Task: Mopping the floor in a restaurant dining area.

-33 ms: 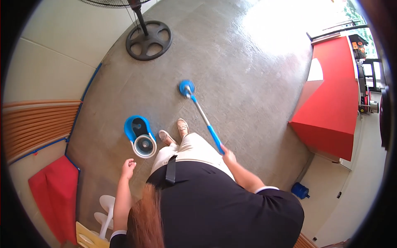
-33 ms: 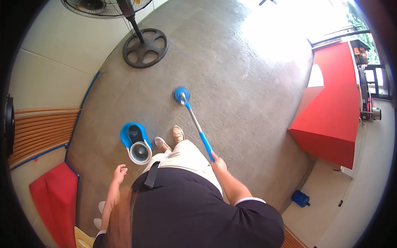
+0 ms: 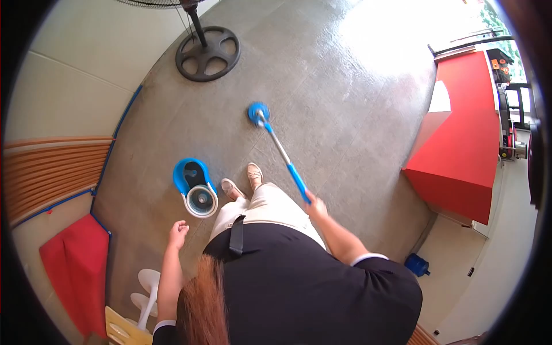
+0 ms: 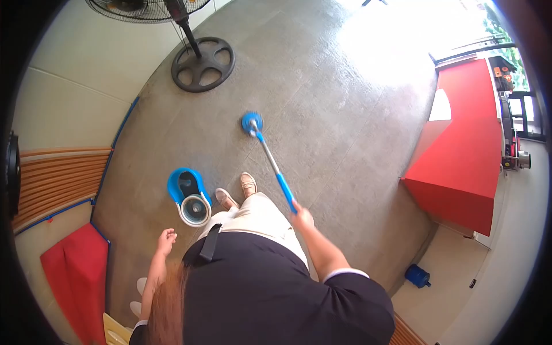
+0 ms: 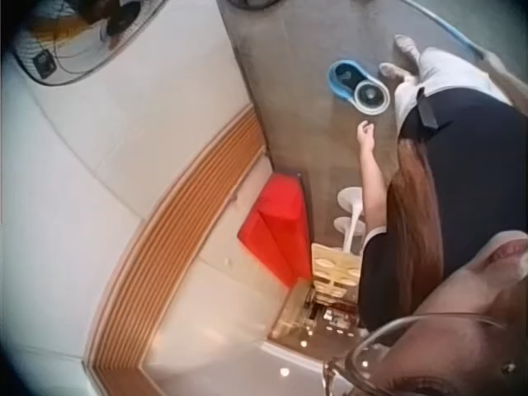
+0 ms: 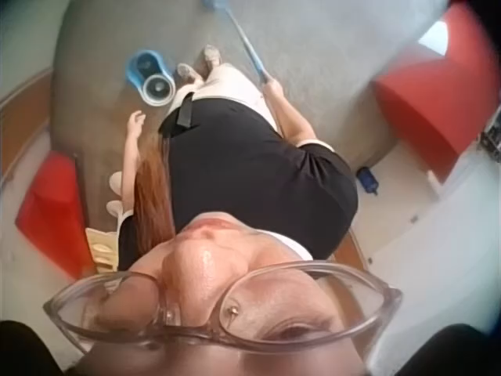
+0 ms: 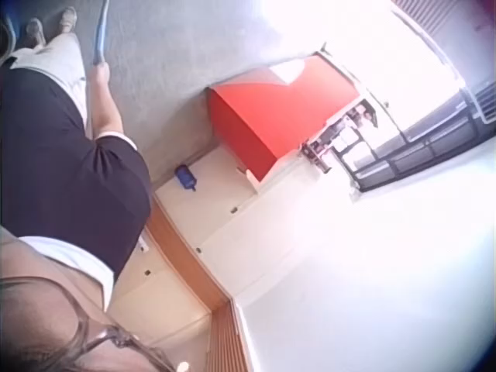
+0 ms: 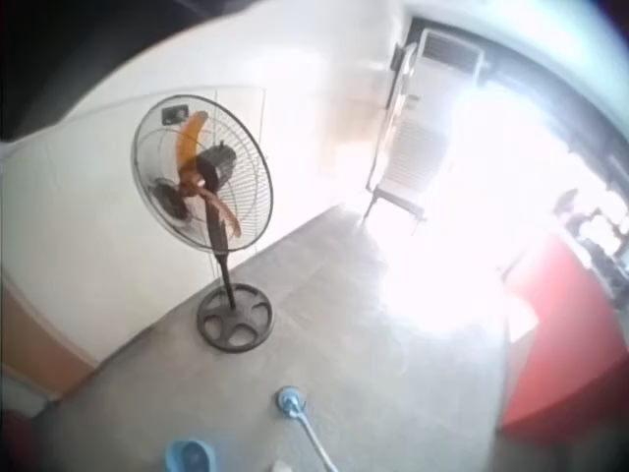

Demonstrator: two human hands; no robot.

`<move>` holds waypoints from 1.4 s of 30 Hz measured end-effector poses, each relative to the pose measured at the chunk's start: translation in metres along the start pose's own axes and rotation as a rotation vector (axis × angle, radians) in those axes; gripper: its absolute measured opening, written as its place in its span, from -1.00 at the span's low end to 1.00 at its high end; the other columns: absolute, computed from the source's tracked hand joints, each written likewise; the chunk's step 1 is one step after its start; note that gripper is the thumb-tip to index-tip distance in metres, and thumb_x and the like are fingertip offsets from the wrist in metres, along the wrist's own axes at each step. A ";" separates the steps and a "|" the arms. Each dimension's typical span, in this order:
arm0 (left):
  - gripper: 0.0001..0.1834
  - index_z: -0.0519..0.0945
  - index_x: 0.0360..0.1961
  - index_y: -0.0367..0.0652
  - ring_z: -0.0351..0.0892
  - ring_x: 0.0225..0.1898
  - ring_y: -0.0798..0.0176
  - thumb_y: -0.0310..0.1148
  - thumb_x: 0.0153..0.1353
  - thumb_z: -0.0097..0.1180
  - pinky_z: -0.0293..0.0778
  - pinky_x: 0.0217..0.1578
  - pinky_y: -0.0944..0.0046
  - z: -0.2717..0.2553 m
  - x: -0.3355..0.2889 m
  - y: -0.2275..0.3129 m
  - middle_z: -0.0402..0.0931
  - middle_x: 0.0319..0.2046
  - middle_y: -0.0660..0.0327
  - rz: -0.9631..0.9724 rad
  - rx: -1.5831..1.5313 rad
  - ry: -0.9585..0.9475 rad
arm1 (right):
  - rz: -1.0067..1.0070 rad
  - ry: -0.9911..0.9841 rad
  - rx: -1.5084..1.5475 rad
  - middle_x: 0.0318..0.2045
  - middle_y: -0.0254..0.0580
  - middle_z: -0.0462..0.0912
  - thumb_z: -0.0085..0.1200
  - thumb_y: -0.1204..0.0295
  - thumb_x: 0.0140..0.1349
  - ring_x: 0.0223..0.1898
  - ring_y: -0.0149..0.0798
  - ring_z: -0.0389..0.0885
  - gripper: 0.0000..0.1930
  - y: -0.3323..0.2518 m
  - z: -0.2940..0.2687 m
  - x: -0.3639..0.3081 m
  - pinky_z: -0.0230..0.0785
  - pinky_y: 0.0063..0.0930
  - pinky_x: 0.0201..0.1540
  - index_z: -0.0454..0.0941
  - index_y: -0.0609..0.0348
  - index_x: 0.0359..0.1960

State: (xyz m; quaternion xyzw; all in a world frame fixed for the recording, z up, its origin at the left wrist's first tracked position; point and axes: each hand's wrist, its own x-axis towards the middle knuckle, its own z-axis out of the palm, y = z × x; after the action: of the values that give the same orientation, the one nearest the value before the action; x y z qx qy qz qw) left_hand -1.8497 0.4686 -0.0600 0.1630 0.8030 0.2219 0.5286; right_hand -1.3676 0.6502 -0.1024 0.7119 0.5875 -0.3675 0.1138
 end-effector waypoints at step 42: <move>-0.65 0.38 -0.16 -0.21 0.40 -0.33 0.37 -0.38 -0.01 0.06 0.33 -0.27 0.38 0.032 -0.042 -0.053 0.45 -0.39 0.21 -0.249 -0.093 0.147 | -0.265 0.140 -0.361 -0.24 -0.05 0.49 -0.03 0.45 -0.10 -0.21 -0.08 0.49 -0.45 -0.207 -0.123 0.250 0.34 -0.30 -0.14 0.26 -0.16 0.04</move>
State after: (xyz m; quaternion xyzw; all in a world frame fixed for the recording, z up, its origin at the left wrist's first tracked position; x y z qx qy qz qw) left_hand -1.8051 0.4086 -0.0664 0.0207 0.8425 0.2028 0.4987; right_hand -1.5004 0.9706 -0.1241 0.6203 0.7385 -0.2181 0.1490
